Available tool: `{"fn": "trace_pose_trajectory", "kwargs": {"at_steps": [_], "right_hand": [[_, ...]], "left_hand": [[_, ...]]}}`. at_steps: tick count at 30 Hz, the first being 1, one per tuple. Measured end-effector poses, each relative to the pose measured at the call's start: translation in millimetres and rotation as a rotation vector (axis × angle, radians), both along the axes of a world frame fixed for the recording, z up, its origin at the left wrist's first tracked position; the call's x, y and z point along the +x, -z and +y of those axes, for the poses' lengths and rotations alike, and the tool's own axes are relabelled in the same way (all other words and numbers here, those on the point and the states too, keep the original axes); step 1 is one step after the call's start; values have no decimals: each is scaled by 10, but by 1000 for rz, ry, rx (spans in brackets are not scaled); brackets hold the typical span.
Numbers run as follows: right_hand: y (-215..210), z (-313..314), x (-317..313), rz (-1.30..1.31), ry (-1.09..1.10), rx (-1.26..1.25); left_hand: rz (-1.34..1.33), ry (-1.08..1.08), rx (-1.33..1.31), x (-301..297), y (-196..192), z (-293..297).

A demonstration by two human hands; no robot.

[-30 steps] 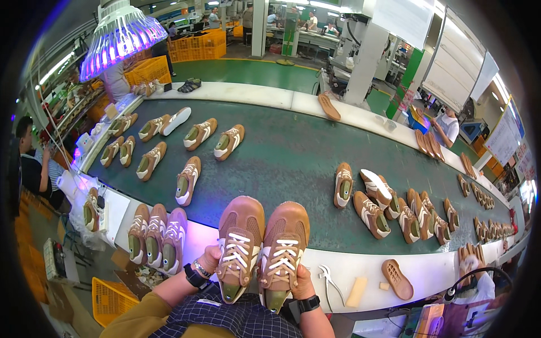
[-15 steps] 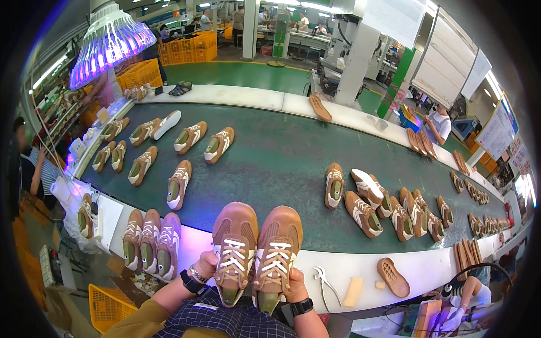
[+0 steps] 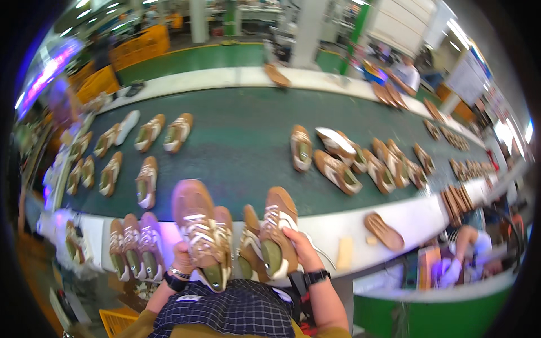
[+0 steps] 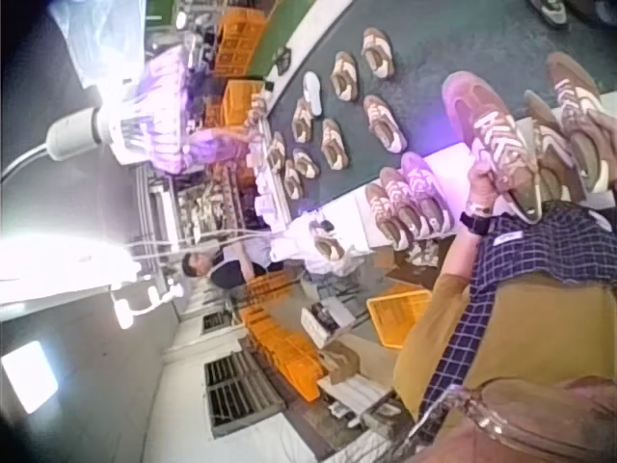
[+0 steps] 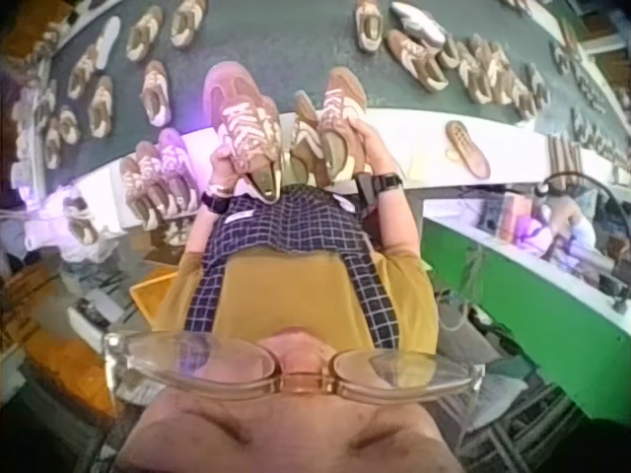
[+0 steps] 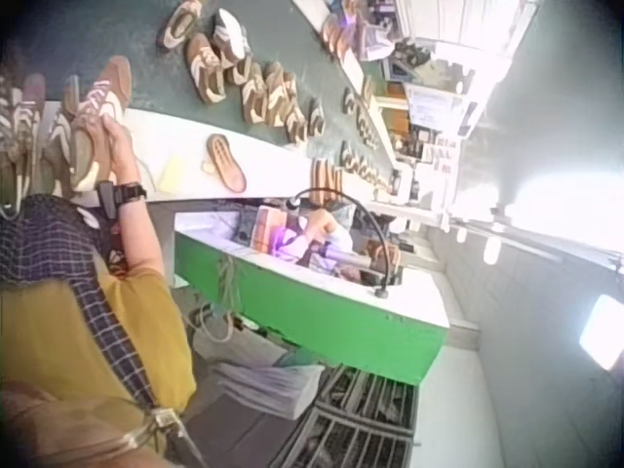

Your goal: The person picks up pairs of brown and white sneakers from a conveyor belt in a factory setting. They hold the shoes up to the camera, rotating them to inspect the soles, sides, and laces. After inspection, the shoes are placed back onto the moving belt. The process is repeated for multiple pairs throughout the clip.

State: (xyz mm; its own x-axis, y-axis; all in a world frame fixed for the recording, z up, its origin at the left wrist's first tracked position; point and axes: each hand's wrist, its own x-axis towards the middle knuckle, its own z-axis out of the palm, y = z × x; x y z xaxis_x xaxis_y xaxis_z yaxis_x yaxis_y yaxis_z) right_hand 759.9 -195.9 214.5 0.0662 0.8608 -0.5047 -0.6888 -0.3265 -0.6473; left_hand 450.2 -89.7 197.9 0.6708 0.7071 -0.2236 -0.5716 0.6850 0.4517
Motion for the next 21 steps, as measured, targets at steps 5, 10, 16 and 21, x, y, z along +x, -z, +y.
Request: {"fn": "trace_pose_trajectory", "kwargs": {"at_steps": [5, 10, 16, 21], "right_hand": [[300, -266, 181, -435, 77, -160], [288, -419, 24, -1144, -124, -400], [-244, -102, -89, -1398, 145, -22], [222, -296, 556, -1582, 312, -247]], "left_hand": [[23, -108, -3, 1, -31, -29], [15, -59, 9, -103, 79, -2], [101, 42, 90, 48, -436, -60], [-126, 113, 127, 143, -785, -29]]}}
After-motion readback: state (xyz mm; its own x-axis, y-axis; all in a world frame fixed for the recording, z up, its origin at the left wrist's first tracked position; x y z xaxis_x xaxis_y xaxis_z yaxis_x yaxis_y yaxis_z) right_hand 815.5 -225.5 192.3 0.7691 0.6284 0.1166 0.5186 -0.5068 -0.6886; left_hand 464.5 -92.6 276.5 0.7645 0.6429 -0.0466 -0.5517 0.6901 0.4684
